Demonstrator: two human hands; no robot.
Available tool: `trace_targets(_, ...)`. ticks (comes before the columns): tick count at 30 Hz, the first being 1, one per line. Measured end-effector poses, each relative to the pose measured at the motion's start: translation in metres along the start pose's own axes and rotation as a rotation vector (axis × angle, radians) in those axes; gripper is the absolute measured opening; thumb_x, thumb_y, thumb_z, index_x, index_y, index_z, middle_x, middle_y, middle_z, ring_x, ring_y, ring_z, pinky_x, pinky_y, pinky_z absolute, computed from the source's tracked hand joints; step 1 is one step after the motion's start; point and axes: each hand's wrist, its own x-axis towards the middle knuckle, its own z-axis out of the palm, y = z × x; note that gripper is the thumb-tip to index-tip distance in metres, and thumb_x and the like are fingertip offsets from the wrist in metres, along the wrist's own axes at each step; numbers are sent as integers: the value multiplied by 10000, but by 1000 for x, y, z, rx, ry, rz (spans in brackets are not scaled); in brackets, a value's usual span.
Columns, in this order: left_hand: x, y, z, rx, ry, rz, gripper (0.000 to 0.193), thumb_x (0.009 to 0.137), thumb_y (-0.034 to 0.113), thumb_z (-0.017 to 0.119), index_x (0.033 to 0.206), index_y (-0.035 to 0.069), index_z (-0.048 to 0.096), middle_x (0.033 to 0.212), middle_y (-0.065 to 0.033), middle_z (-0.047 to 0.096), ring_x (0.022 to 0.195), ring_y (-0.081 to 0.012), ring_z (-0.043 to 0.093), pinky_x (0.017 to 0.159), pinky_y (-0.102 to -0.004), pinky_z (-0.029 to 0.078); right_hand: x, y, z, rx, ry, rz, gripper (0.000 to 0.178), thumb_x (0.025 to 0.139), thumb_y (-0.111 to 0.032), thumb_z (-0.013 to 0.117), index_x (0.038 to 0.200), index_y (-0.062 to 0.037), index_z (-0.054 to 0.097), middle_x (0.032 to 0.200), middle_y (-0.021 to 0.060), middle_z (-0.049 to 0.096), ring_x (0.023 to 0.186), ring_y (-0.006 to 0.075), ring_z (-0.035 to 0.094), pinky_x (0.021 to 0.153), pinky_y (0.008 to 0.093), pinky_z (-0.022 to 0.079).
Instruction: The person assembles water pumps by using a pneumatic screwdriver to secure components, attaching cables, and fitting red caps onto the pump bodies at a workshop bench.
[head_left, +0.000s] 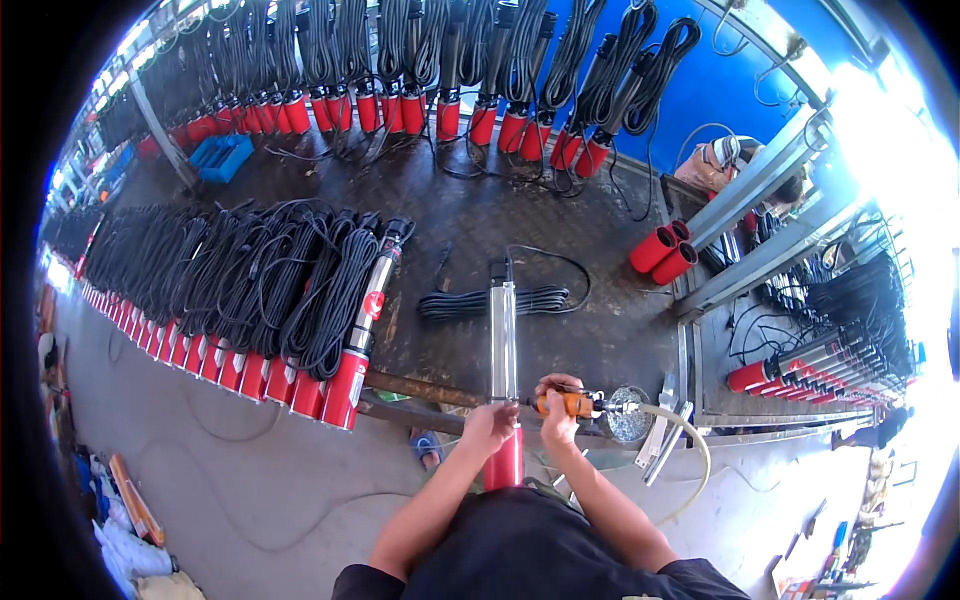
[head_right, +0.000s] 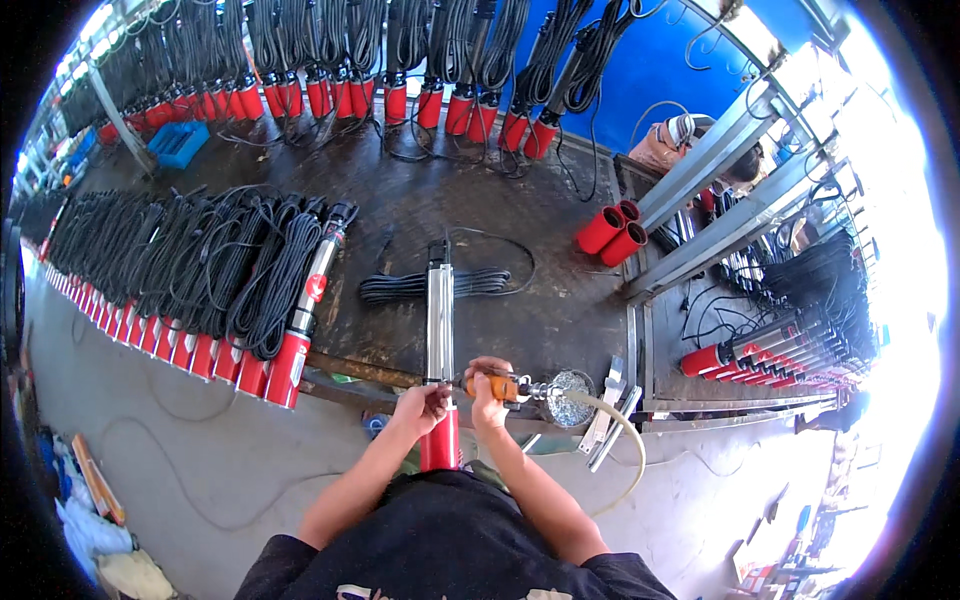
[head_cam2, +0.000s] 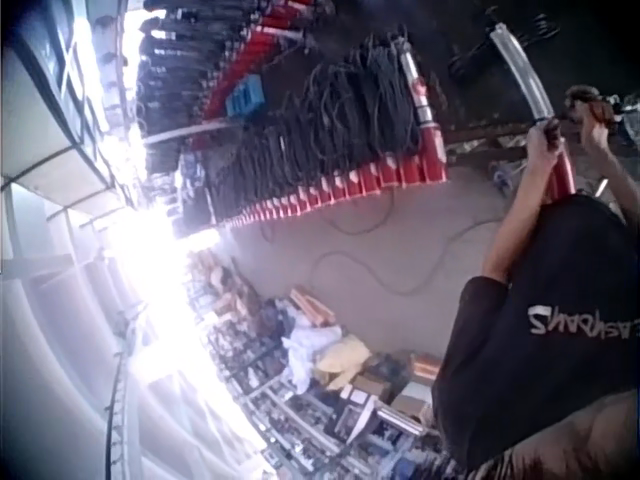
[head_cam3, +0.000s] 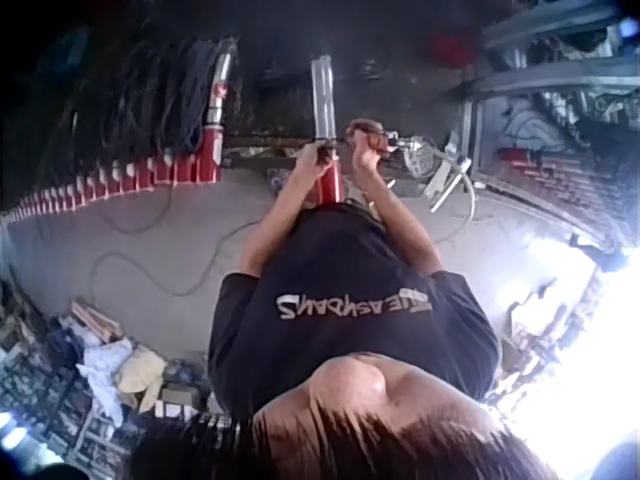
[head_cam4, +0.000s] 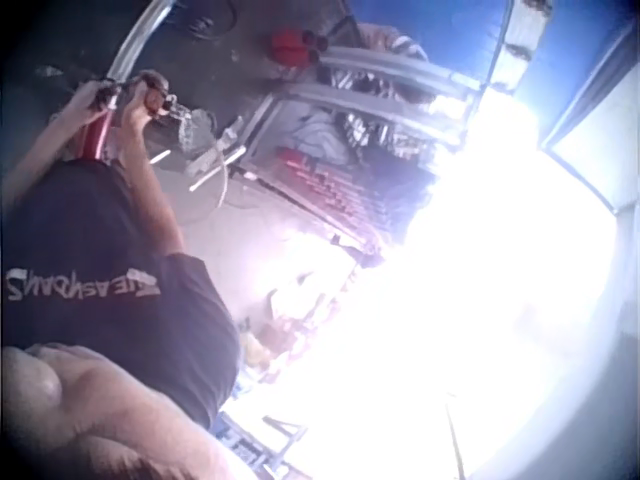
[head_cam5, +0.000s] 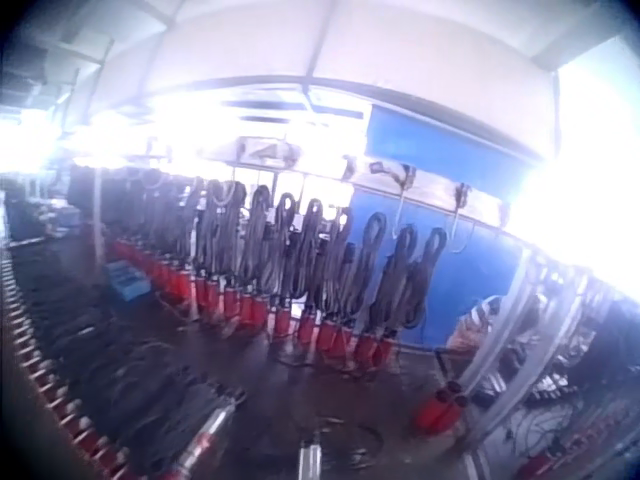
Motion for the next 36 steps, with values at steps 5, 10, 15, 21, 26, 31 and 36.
trace_targets(5,-28,8,0,315,69,156,224,982,206,577,887,17,650,737,-81,666,569,-149,598,493,-256,460,10,4,0,21,59,33,175,870,2,522,1040,-33,549,901,88,617,795,167,622,748,312,514)
trace_targets(10,-35,3,-6,508,13,302,259,962,245,644,838,18,637,722,-78,672,546,-133,622,481,-252,482,15,5,9,-17,-33,6,158,859,39,503,998,-34,523,905,104,609,768,172,602,731,319,511)
trace_targets(15,-32,-2,0,544,40,337,234,941,210,669,839,0,645,710,-86,674,558,-144,644,495,-259,511,10,8,6,-42,-169,-121,161,852,68,491,970,-40,504,890,125,610,751,176,591,716,329,519)
trace_targets(21,-30,-6,5,606,65,413,192,881,146,729,814,-14,646,692,-95,669,547,-153,644,487,-270,517,15,15,9,51,-104,-144,127,853,80,529,930,-18,556,865,110,640,711,138,610,654,277,520)
trace_targets(26,-34,0,24,997,209,441,348,817,294,797,712,-6,656,627,-101,659,549,-216,661,499,-336,510,12,-21,11,-59,-20,-50,195,854,38,532,1036,-24,565,898,94,639,744,145,603,695,286,510)
trace_targets(31,-33,1,27,1598,625,662,609,696,664,748,766,59,728,697,-153,693,714,-365,689,670,-463,534,-4,-39,-6,-96,287,-327,289,948,-162,419,1150,-8,556,1123,120,567,988,172,564,889,317,460)
trace_targets(36,-51,-9,18,1357,746,981,527,747,481,783,955,22,629,901,-170,657,900,-365,623,793,-458,484,-30,15,-25,453,701,363,576,921,-649,484,948,-84,595,865,62,592,778,175,551,702,319,431)
